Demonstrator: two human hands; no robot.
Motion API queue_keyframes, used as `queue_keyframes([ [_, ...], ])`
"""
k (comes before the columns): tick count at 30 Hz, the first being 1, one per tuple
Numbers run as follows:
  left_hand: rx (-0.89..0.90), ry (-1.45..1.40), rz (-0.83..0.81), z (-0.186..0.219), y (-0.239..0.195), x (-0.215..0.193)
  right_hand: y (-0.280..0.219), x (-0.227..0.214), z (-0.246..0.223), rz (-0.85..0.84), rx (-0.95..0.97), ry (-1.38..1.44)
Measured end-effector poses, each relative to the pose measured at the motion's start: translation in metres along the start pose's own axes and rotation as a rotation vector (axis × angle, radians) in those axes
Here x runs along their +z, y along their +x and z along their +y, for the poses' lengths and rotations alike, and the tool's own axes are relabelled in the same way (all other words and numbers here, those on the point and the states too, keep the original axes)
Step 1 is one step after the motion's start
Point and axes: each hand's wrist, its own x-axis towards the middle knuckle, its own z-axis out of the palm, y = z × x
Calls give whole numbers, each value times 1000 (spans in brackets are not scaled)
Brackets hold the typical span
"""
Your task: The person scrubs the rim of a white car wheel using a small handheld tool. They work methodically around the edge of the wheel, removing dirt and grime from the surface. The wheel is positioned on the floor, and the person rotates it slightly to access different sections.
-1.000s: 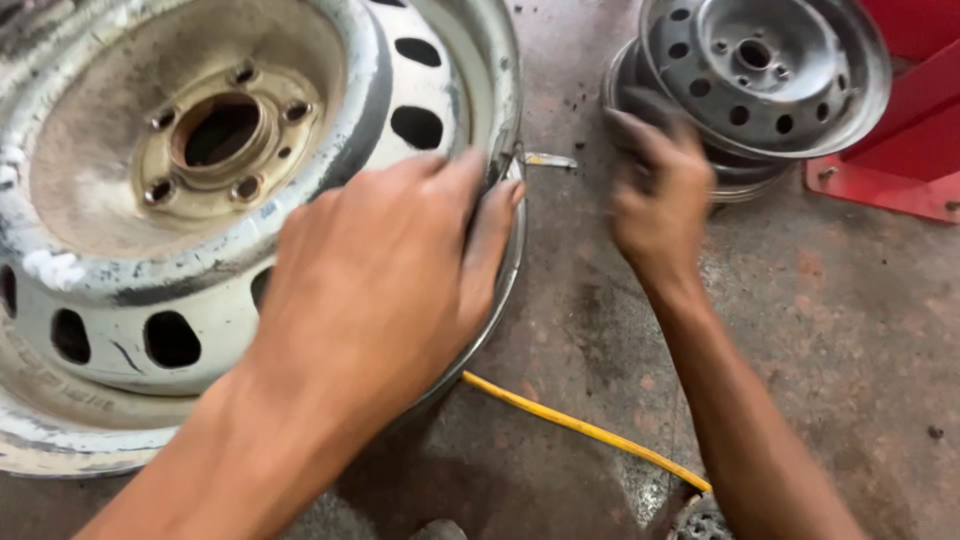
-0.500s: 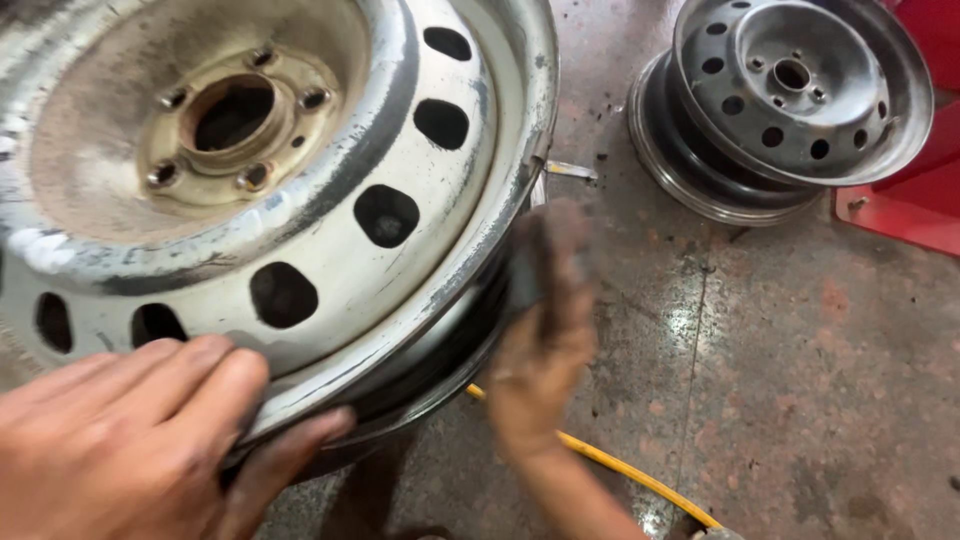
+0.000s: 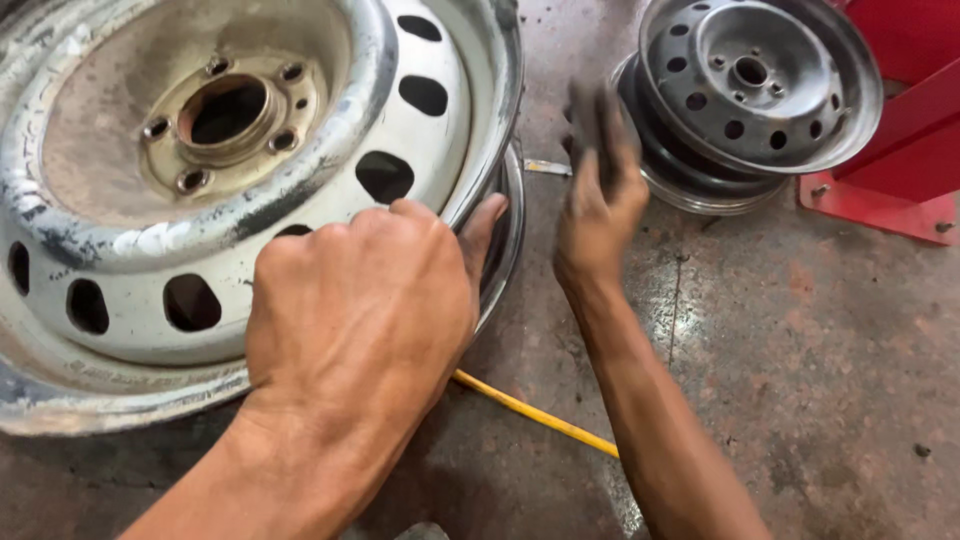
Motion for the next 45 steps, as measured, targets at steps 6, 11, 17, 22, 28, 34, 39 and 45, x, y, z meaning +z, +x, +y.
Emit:
queue_keyframes([
  [6, 29, -126, 92, -4, 0, -2, -51, -10, -10, 67, 247, -42],
  [11, 18, -184, -45, -7, 1, -8, -30, -3, 6, 188, 396, -53],
  [17, 115, -184, -85, -11, 9, -11, -11, -15, 6, 172, 597, 92],
  [22, 119, -252, -109, -14, 8, -8, -19, -7, -6, 164, 625, -65],
  [28, 112, -203, -160, -13, 10, -11, -14, 2, -17, 32, 630, -308],
  [34, 90, -143, -324, -7, 22, -20, 1, 11, -8, -9, 330, -645],
  [39, 129, -163, -338, -7, 29, -24, 24, 16, 1, -75, 271, -595],
  [45, 142, -188, -221, -10, 30, -8, 5, 8, 20, -78, 253, -345],
])
